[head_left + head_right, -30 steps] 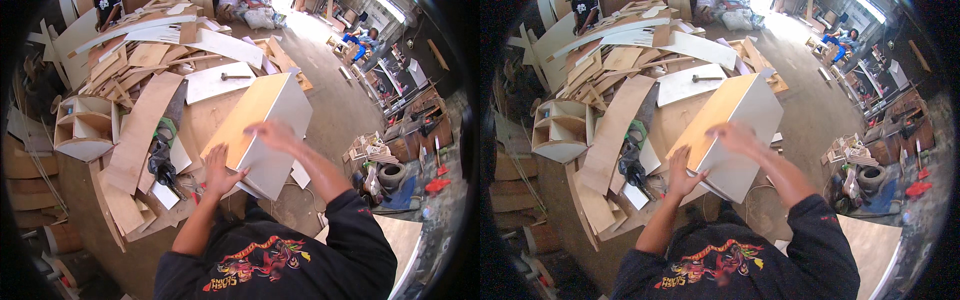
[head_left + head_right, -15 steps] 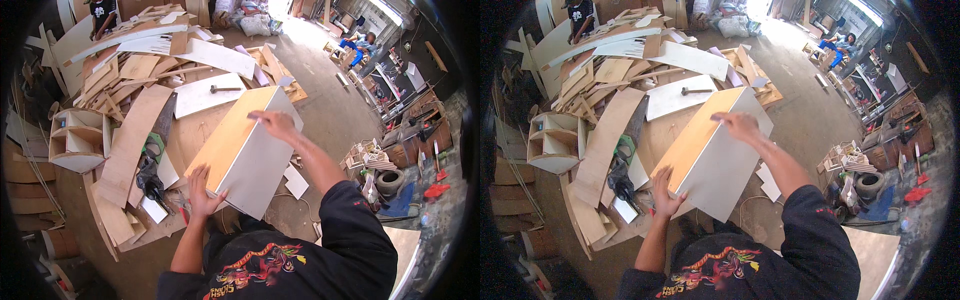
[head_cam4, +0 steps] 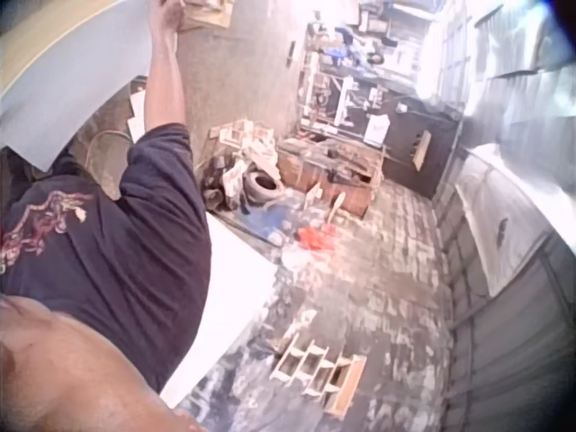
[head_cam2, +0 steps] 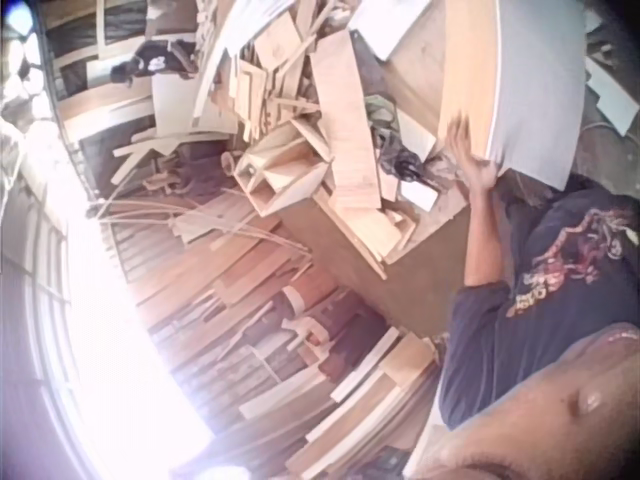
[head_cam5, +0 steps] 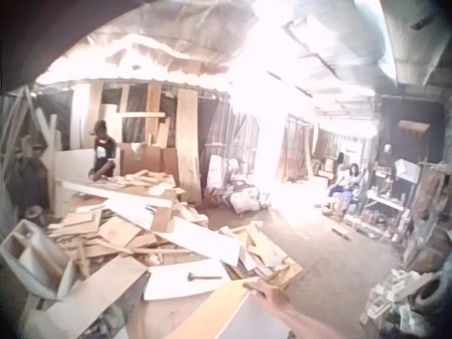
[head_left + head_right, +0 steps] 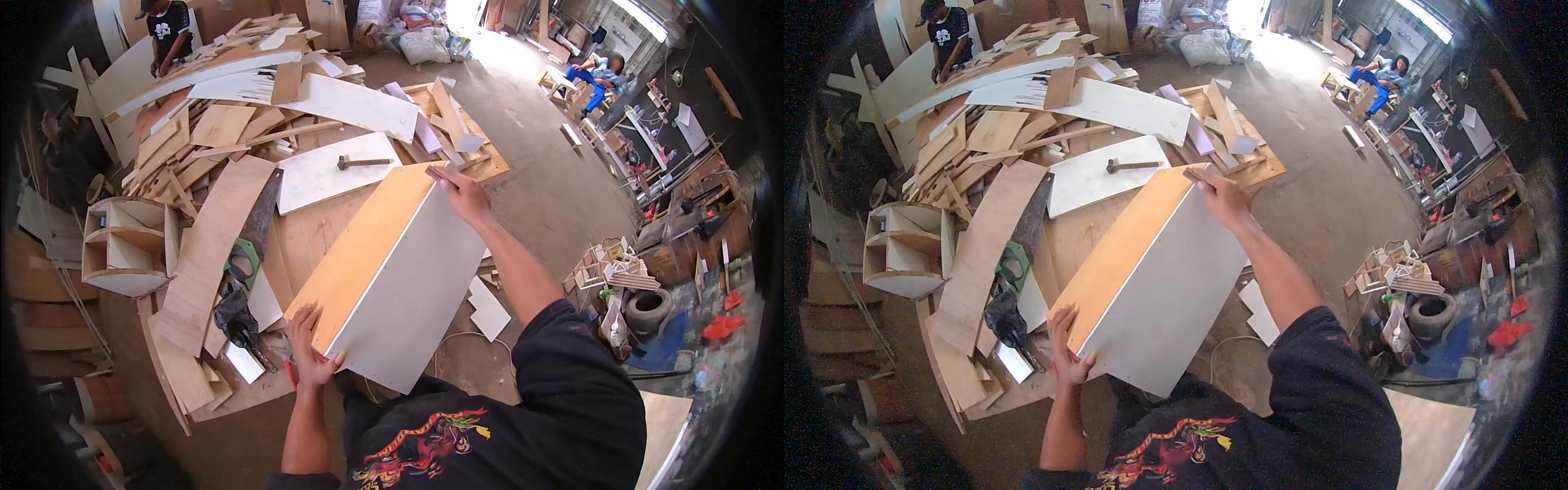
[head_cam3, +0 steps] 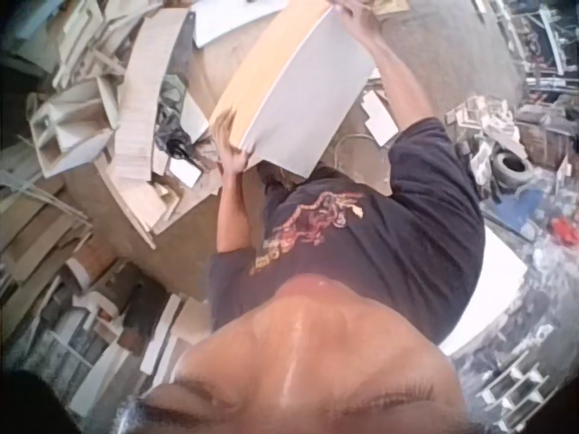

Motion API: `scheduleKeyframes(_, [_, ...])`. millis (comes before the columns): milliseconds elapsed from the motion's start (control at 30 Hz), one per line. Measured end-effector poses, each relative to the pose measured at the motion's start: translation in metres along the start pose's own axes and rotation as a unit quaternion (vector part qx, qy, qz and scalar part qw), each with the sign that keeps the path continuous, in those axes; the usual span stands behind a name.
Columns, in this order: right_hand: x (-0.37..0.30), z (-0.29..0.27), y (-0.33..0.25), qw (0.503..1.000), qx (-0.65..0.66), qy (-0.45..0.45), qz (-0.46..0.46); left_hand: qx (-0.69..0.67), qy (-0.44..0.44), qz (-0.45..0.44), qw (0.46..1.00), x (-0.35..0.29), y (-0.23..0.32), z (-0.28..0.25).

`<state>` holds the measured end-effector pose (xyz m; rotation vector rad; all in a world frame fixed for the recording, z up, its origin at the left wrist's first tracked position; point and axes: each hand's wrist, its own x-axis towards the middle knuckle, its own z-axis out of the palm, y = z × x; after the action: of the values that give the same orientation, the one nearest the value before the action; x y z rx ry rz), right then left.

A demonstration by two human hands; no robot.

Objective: The person assembles a wooden box by marking edges with a tool and hammering nails into the joints to secure the wooden boards together.

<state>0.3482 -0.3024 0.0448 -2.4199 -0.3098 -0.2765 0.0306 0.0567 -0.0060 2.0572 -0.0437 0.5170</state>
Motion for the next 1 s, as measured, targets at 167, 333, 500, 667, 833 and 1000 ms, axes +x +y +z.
scheduleKeyframes(167, [0.022,-0.014,-0.003,0.984,-0.075,0.042,0.158,-0.009,-0.004,0.000,1.000,0.003,0.001,0.002])
scheduleKeyframes(333, [0.000,-0.002,0.002,0.997,-0.047,0.054,0.005,-0.010,0.004,0.001,1.000,0.001,0.001,0.002])
scheduleKeyframes(500, [0.016,-0.011,-0.015,0.981,-0.099,0.042,0.164,-0.024,-0.001,0.001,1.000,0.001,-0.003,0.002])
scheduleKeyframes(667, [-0.030,0.013,-0.036,0.995,-0.078,-0.019,0.064,-0.019,-0.013,0.006,1.000,0.000,-0.003,-0.002])
scheduleKeyframes(833, [0.005,-0.011,-0.031,0.975,-0.141,0.044,0.163,-0.015,-0.035,0.017,0.999,0.004,-0.003,-0.002])
scheduleKeyframes(1000, [-0.064,0.008,-0.093,0.991,-0.090,-0.019,0.096,-0.009,-0.037,0.022,0.999,0.002,-0.006,-0.008])
